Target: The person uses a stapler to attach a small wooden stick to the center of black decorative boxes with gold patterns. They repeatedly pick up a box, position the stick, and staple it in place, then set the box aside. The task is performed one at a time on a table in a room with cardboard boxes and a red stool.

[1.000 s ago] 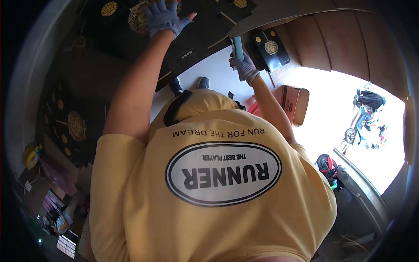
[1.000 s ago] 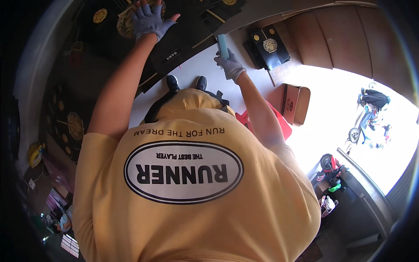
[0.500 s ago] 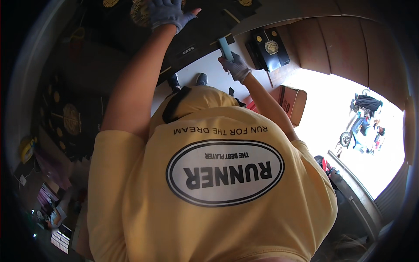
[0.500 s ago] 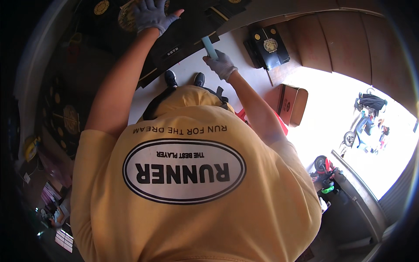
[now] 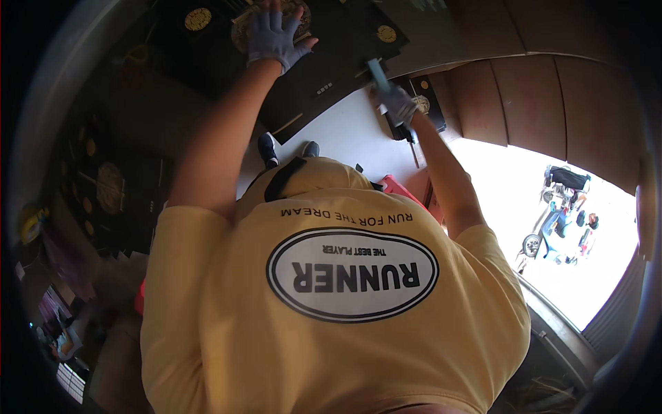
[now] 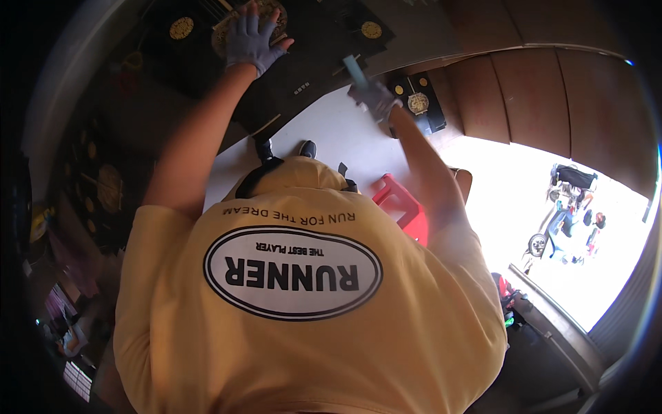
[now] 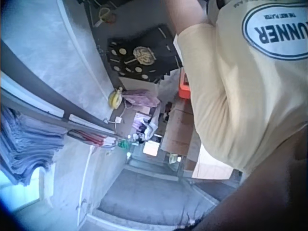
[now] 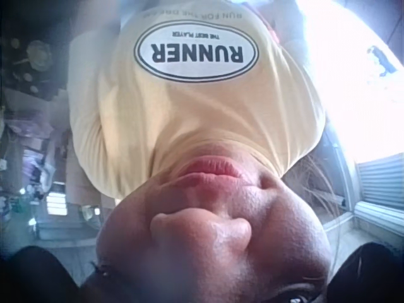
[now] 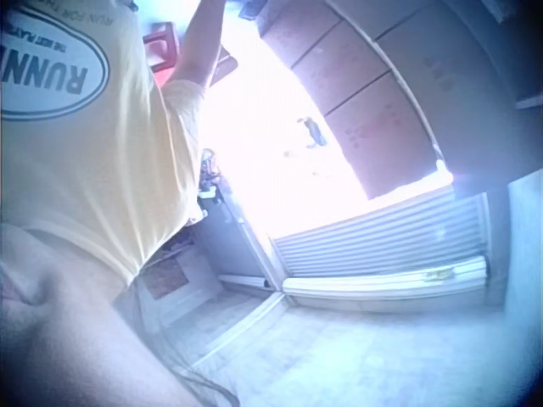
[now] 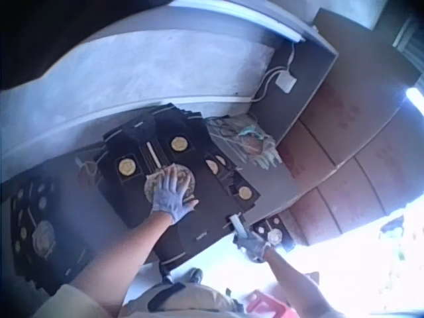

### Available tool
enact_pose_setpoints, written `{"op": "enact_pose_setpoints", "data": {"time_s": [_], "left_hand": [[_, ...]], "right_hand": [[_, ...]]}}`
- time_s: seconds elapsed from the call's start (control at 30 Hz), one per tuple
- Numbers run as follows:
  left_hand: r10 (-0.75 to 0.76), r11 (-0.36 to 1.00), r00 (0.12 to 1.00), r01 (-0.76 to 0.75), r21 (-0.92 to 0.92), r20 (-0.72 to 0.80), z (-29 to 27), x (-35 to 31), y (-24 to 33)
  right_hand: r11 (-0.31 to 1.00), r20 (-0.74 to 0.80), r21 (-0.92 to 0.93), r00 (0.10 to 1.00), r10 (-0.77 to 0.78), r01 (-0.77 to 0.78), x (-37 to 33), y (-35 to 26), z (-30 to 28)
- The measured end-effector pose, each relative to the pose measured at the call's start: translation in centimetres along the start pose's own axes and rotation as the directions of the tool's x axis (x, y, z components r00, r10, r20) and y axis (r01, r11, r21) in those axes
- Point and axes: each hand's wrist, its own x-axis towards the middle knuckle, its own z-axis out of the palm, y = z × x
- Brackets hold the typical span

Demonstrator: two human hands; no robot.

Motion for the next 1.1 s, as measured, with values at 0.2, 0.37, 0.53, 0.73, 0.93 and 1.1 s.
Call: {"op": "enact_pose_setpoints", "data": {"time_s": [0.2,0.37,0.53,0.73,0.93,1.1], "left_hand": [[0.016,1.0,0.996,-0.015,0.014,-0.089,2.1,-0.5,-0.9],[0.004,0.999,0.998,-0.001,0.036,-0.062,1.7,-0.9,-0.9],[0.037,0.998,0.996,-0.033,0.053,-0.082,2.1,-0.4,-0.5],[-0.032,0.999,0.999,0.032,0.028,0.011,0.1,-0.8,-0.1],[-0.214,0.4,0.937,-0.174,-0.9,-0.276,-0.3,-4.3,-4.9],[-0.835,-0.149,0.473,0.295,-0.944,0.28,-4.0,-16.7,-7.3]], "right_hand": [[0.934,0.26,0.358,0.963,-0.078,-0.021,-3.3,1.1,15.0],[0.972,0.32,0.233,0.943,-0.096,0.02,-3.1,0.6,18.2],[0.992,0.328,0.095,0.944,0.047,-0.082,-2.0,1.0,19.3],[0.967,0.268,-0.251,0.957,0.113,-0.044,-2.5,-2.6,18.0],[0.956,0.242,-0.141,0.946,-0.218,0.256,-6.4,-3.4,14.9],[0.859,0.176,-0.401,0.947,-0.269,0.319,-8.4,-7.4,13.7]]}}
